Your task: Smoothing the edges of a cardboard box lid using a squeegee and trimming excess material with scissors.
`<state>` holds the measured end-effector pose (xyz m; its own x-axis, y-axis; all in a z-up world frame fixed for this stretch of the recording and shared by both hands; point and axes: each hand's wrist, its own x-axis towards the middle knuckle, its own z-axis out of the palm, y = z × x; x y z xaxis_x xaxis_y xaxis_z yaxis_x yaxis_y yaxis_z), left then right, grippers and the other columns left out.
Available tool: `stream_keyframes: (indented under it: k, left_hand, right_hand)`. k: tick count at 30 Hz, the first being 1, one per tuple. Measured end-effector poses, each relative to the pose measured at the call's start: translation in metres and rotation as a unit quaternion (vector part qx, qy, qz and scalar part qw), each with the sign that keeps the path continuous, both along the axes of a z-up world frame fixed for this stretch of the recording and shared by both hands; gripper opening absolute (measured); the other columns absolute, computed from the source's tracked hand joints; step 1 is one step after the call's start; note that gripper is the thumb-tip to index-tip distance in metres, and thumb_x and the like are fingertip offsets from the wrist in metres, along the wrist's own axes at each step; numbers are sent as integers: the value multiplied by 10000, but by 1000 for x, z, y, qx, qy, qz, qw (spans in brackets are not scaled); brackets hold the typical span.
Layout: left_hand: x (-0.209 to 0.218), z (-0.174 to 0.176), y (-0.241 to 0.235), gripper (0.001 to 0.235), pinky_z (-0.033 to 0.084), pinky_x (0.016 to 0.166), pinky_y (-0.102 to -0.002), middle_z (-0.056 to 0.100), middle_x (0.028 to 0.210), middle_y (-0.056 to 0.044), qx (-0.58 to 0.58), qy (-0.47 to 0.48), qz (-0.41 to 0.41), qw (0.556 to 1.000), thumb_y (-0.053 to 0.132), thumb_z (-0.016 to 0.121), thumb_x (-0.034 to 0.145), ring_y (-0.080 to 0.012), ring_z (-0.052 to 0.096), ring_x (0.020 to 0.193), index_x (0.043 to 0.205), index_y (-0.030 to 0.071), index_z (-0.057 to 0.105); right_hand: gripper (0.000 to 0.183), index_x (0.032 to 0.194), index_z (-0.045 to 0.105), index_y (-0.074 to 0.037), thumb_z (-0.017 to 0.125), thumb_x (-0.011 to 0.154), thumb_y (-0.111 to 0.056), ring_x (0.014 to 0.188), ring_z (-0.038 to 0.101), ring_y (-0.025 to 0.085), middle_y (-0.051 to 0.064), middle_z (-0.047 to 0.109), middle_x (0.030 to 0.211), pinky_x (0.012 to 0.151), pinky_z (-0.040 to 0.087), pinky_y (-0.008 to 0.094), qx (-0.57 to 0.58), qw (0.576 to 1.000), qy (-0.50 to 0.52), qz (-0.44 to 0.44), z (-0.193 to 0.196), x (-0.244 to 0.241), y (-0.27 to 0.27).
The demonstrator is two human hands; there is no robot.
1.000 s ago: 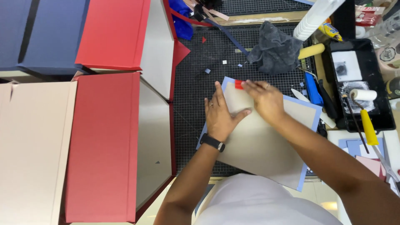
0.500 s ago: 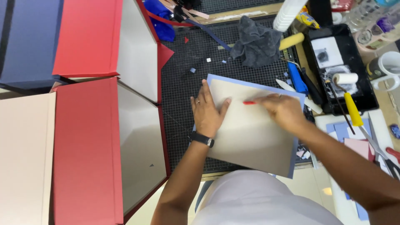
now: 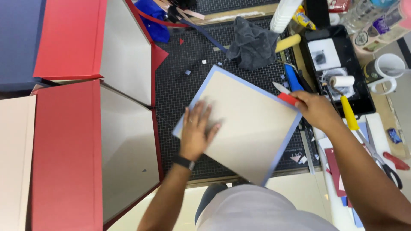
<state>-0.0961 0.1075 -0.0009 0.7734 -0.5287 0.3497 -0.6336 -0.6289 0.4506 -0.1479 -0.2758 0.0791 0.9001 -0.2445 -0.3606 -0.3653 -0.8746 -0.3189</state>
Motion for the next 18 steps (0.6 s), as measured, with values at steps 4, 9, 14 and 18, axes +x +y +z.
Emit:
stream_keyframes:
  k: [4,9,14,18]
  left_hand:
    - [75,3,12,621,179,1270,-612,390,1623,-201,3,-8,-3,1000,411,577,1040,-368,381,1502,1552,97,420]
    - [118,11,-56,622,209,1189,-659,485,1550,-179,93,44,135,986,469,545,1019,-417,381,1460,1529,125,452]
    - [133,-30,-113,641,216,1200,-643,604,1402,-168,88,39,217,971,512,598,980,-395,561,1340,1485,127,511]
    - [120,-29,-113,588,244,1199,-573,679,1261,-136,94,46,220,970,528,487,1024,-351,629,1228,1432,109,543]
  right_hand:
    - [376,1363,621,-223,531,998,-194,1120,680,261,17,729,1283,920,456,393,90,993,82,6,15,-27,-7]
    - [517,1492,544,-151,575,995,-293,1331,507,298,163,577,1399,1143,344,384,167,971,-170,21,-23,-52,-7]
    - [446,1431,631,-324,600,992,-247,1134,623,271,18,703,1127,1035,404,415,-59,919,-315,228,-91,-98,-15]
    - [408,1388,637,-399,481,1075,-189,1077,580,184,-55,642,1060,974,382,348,-131,878,-367,277,-107,-71,-10]
